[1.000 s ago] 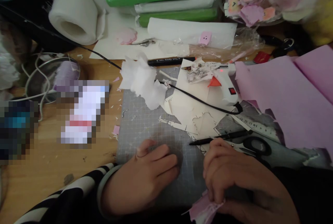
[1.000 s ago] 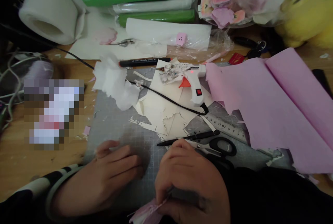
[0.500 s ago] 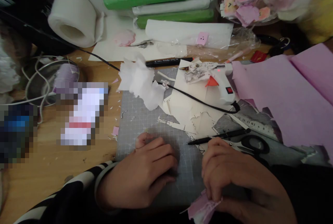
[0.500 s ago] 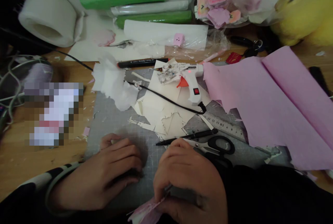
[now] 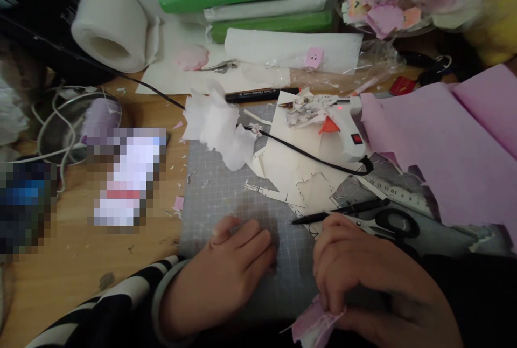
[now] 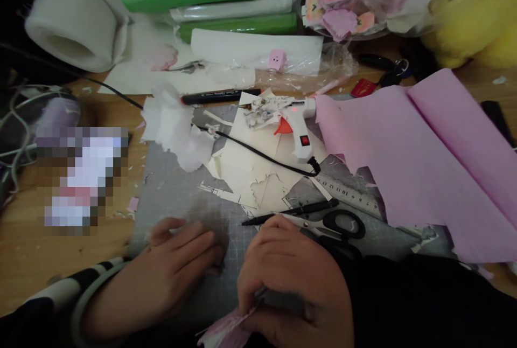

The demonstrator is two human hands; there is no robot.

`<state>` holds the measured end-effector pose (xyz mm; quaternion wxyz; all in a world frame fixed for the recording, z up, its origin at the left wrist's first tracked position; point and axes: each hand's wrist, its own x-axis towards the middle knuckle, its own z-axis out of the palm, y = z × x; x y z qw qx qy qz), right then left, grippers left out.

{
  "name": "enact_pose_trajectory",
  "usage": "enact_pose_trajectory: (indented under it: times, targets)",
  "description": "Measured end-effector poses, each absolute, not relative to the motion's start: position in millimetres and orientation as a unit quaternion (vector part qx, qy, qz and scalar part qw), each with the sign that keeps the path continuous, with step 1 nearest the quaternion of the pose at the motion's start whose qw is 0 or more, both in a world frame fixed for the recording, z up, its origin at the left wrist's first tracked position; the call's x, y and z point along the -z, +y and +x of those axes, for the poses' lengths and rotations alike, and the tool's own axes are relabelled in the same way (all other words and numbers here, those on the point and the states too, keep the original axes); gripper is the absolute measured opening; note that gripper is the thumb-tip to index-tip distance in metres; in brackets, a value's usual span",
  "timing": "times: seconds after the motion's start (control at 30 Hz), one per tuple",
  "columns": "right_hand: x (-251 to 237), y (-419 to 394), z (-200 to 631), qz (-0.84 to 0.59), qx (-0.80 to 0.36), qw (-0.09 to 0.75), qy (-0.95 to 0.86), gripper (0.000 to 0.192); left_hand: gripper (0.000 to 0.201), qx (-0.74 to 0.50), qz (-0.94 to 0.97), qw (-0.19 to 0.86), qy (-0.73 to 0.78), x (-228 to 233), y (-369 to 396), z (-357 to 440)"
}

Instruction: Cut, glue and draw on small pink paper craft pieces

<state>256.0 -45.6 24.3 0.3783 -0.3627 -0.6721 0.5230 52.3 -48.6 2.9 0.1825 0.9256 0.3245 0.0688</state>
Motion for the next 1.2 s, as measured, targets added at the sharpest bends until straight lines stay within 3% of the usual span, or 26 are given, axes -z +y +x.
enact_pose_trajectory:
  times: [0.33,0.57,0.73,1.0,1.2]
  targets:
    - [-24.7,-46.6,256.0,-0.361,-0.527,0.384,-0.667,0.033,0.016,-0.064,0.909,0.258,0.321,-3.2,-42.5,48.6]
    - [-24.5,-48.7,257.4,-0.361,-0.526,0.39,-0.664,0.035,0.012,-0.176,0.838,0.257,0.448,-4.3,-33.2,33.4]
    - [-25.3,-47.8,256.4,-0.367,-0.529,0.387,-0.66,0.033,0.004,-0.149,0.873,0.307,0.349,-2.6,-30.1,31.0]
    - [-25.0,-46.0,256.2,-0.363,-0.526,0.389,-0.663,0.034,0.02,-0.063,0.89,0.323,0.314,-1.0,-34.2,34.4]
    - [-25.0,-45.5,256.0,-0.366,-0.528,0.388,-0.661,0.034,0.027,-0.028,0.909,0.266,0.32,0.0,-43.1,42.1]
